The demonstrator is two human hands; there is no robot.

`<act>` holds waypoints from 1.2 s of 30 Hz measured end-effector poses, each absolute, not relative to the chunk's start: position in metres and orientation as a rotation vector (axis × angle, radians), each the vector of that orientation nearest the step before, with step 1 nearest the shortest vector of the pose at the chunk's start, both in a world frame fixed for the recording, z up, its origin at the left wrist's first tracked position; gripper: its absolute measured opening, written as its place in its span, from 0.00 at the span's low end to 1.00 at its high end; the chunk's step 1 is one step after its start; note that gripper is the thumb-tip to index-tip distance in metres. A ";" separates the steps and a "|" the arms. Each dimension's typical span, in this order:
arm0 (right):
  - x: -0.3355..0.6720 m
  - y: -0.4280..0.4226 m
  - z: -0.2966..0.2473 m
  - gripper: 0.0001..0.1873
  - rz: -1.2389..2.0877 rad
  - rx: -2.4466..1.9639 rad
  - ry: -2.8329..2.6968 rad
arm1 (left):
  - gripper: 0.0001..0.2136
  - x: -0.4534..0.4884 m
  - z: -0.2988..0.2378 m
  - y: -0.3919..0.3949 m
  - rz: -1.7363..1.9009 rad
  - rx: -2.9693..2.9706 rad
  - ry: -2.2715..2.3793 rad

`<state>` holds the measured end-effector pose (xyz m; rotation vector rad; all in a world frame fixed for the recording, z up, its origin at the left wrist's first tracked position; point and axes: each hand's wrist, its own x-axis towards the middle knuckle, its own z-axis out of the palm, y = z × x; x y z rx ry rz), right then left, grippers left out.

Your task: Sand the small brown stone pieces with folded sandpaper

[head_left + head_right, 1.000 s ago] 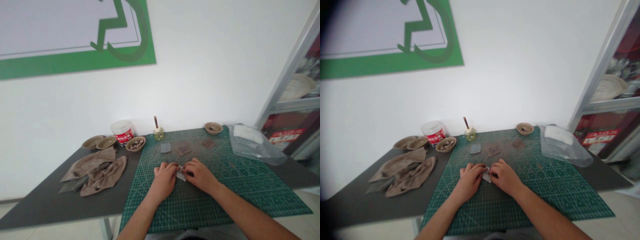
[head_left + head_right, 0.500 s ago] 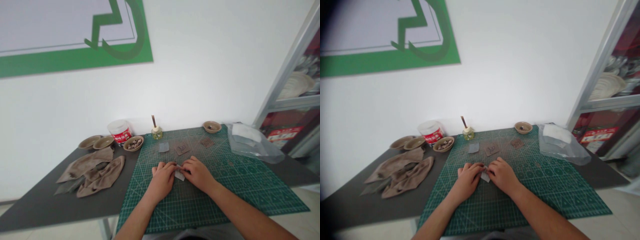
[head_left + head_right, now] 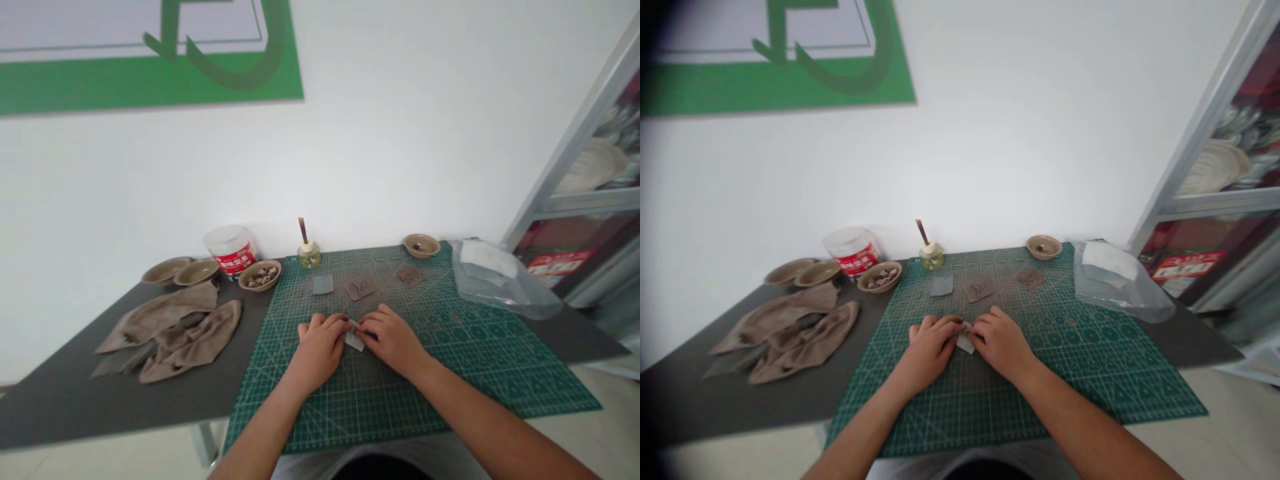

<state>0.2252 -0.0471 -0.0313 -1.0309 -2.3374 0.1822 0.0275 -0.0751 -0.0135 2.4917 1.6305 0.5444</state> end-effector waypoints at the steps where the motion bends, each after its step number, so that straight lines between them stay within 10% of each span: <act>1: 0.225 -0.047 -0.031 0.07 0.168 -1.075 -2.309 | 0.14 0.028 -0.013 -0.075 0.548 2.491 1.630; 36: 0.226 -0.052 -0.021 0.07 0.236 -1.068 -2.400 | 0.17 0.028 -0.011 -0.076 0.551 2.474 1.623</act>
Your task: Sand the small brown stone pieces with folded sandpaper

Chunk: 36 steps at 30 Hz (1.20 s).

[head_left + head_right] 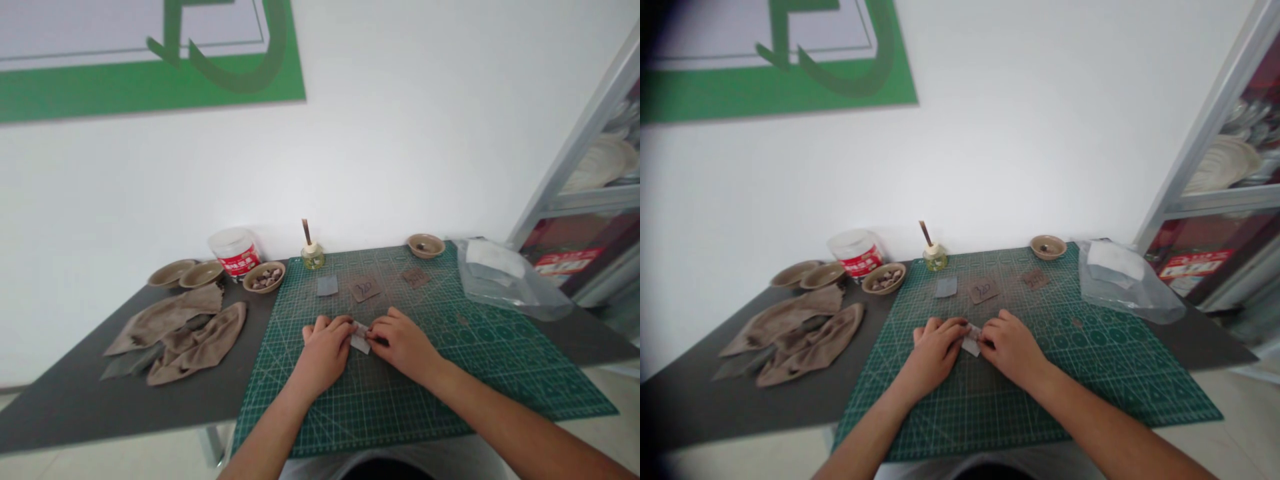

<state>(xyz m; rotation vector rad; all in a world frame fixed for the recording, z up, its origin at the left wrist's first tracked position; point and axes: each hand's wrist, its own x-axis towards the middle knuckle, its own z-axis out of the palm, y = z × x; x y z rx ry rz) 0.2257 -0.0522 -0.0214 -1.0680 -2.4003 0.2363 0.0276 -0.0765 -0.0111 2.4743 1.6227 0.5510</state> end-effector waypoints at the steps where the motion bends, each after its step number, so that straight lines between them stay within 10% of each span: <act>1: 0.225 -0.051 -0.021 0.07 0.222 -1.086 -2.394 | 0.17 0.027 -0.011 -0.076 0.549 2.472 1.623; 16: 0.219 -0.052 -0.022 0.02 0.421 -1.055 -2.279 | 0.14 0.027 -0.004 -0.081 0.668 2.412 1.551; 23: 0.211 -0.046 -0.010 0.17 0.820 -1.035 -2.001 | 0.07 0.016 0.000 -0.082 0.828 2.358 1.481; 28: 0.209 -0.044 -0.018 0.29 0.436 -1.306 -2.170 | 0.05 -0.001 0.010 -0.071 1.022 2.241 1.526; 36: 0.200 -0.030 -0.011 0.13 0.701 -1.398 -2.271 | 0.05 -0.006 0.036 -0.032 1.079 2.164 1.490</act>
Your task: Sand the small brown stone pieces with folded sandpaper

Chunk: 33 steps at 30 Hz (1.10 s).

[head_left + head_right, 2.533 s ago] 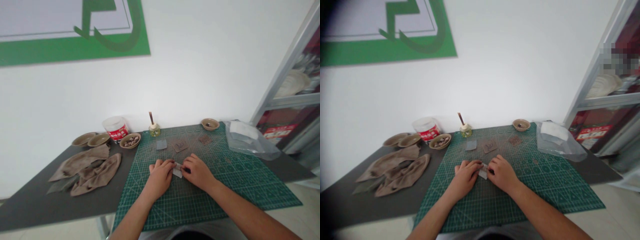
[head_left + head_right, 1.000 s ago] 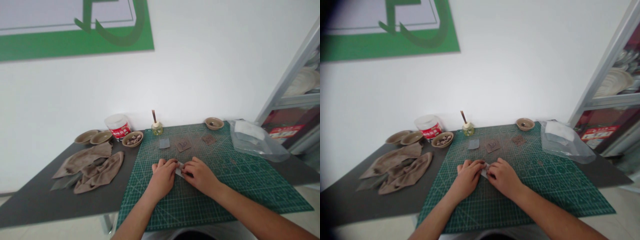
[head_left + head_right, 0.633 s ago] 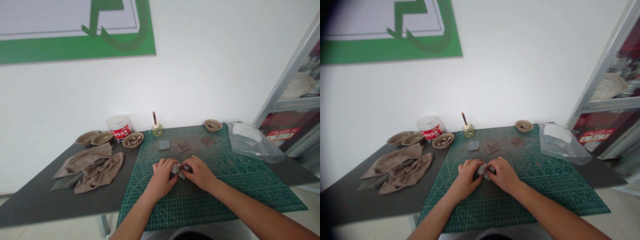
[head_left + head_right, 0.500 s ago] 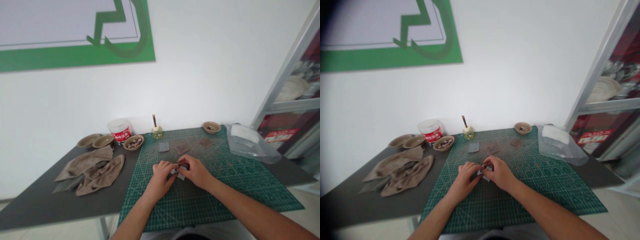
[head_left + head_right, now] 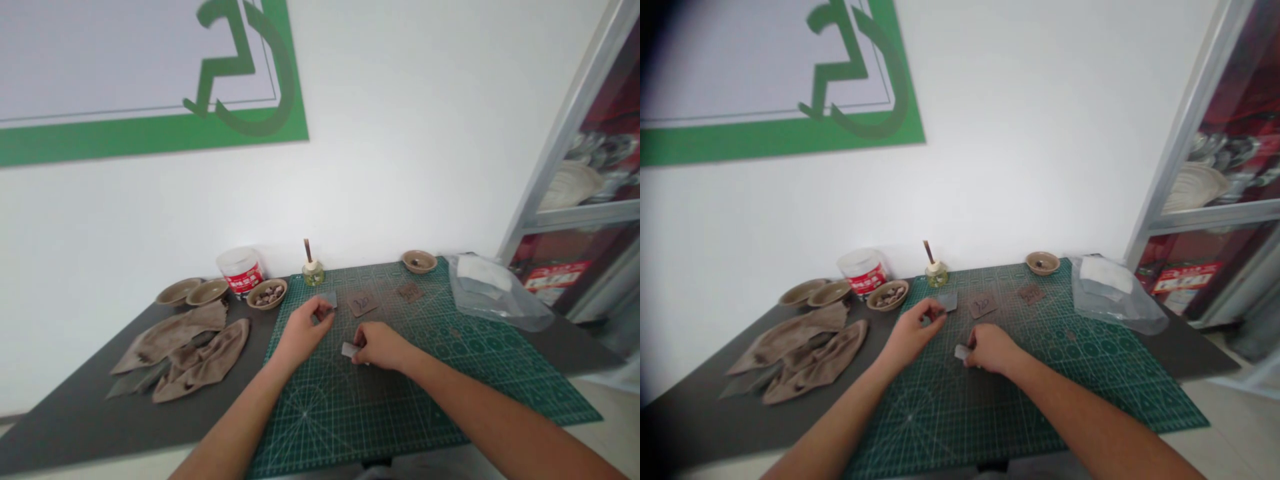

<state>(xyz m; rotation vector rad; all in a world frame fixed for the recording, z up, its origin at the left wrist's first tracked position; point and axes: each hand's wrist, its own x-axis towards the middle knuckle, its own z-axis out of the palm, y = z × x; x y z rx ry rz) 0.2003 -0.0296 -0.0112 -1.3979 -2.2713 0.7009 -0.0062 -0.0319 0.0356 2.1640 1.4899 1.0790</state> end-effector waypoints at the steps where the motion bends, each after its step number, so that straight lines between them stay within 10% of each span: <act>1: 0.201 -0.027 -0.008 0.10 0.709 -1.371 -2.282 | 0.05 -0.004 0.038 -0.026 1.079 2.165 1.483; 33: 0.237 0.020 -0.012 0.05 0.732 -0.966 -2.324 | 0.07 0.004 -0.001 0.009 0.875 2.081 1.301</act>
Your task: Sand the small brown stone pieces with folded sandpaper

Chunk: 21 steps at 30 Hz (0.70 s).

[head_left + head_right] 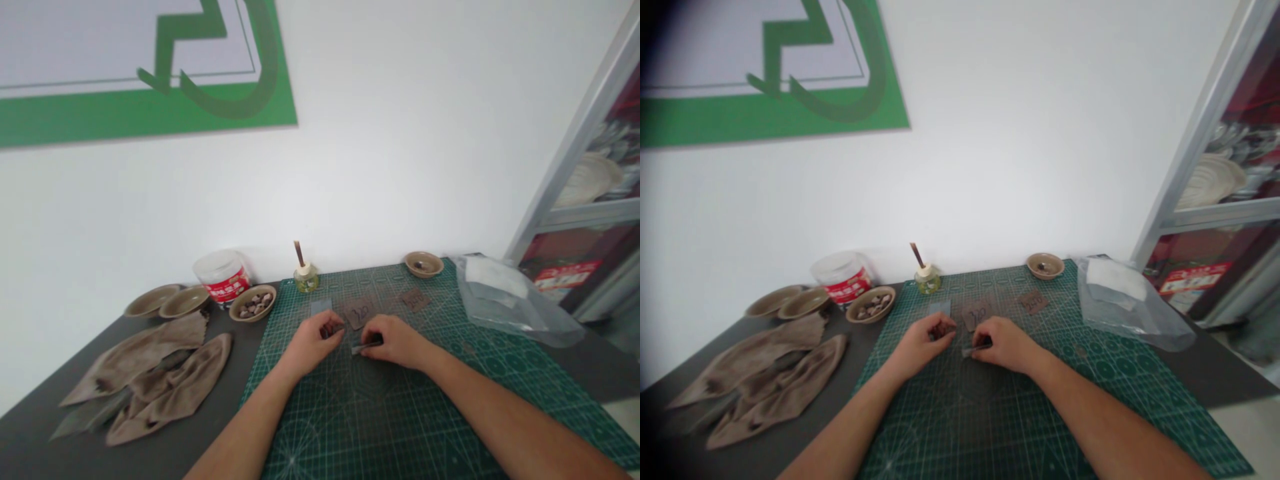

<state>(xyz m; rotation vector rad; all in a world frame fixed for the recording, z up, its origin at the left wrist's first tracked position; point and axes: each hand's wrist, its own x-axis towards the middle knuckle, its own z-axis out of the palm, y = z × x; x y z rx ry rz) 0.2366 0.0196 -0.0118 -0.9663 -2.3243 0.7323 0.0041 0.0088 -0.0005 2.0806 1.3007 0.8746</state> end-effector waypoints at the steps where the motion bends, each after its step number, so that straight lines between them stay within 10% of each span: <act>1: 0.236 0.019 -0.011 0.05 0.691 -0.950 -2.326 | 0.07 0.004 -0.001 0.009 0.879 2.068 1.303; 21: 0.217 0.014 -0.019 0.06 1.161 -0.893 -1.627 | 0.15 0.023 0.005 0.005 0.875 1.824 1.193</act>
